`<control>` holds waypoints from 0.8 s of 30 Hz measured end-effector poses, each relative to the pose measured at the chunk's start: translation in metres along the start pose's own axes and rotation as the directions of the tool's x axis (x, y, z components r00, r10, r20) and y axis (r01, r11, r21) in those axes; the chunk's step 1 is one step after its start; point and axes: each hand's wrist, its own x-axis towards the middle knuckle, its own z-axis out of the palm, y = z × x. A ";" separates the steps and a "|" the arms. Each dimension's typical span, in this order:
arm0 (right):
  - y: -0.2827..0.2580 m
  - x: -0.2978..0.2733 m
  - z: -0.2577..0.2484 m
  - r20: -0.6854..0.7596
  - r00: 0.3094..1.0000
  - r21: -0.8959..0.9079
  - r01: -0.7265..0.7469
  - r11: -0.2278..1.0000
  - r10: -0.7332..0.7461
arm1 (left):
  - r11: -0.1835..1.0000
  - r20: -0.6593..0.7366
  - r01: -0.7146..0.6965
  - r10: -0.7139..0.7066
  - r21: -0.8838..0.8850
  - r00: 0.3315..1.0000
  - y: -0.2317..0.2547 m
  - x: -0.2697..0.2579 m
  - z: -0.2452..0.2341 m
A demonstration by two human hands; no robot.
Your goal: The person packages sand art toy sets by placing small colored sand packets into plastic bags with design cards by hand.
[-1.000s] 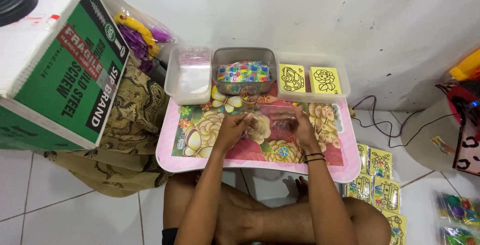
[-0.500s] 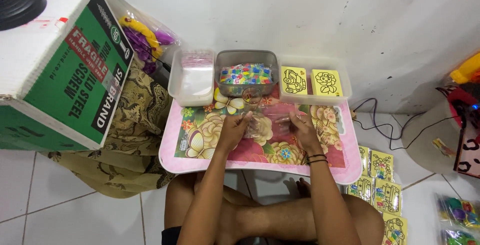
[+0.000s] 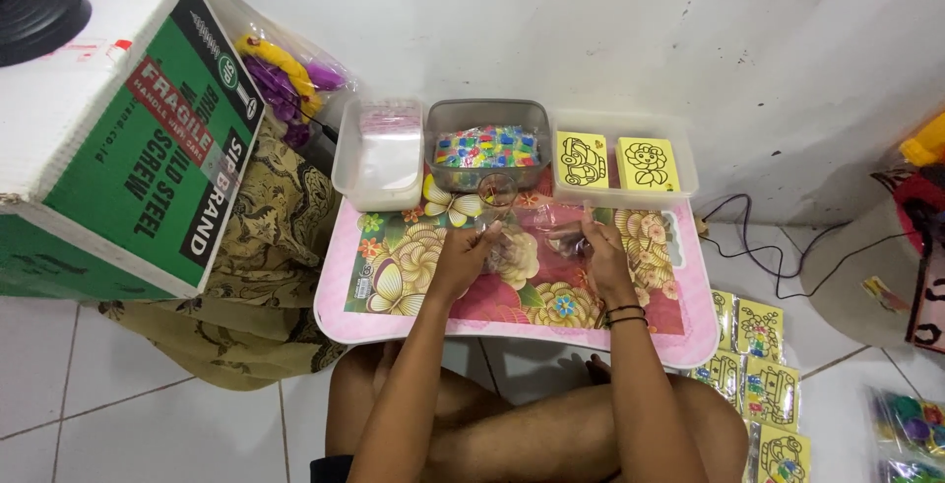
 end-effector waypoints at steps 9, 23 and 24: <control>-0.037 -0.014 0.017 0.095 0.995 -0.036 0.001 0.999 0.002 | 1.000 0.004 -0.001 0.001 0.030 1.000 -0.013 0.001 0.001; -0.011 -0.010 -0.010 0.220 0.972 -0.034 -0.081 0.996 0.086 | 1.000 0.017 0.028 -0.028 -0.011 0.999 -0.006 0.002 0.001; 0.001 -0.009 -0.020 0.221 0.973 -0.059 -0.058 0.997 0.069 | 1.000 0.011 0.014 -0.014 -0.028 1.000 -0.003 0.002 0.001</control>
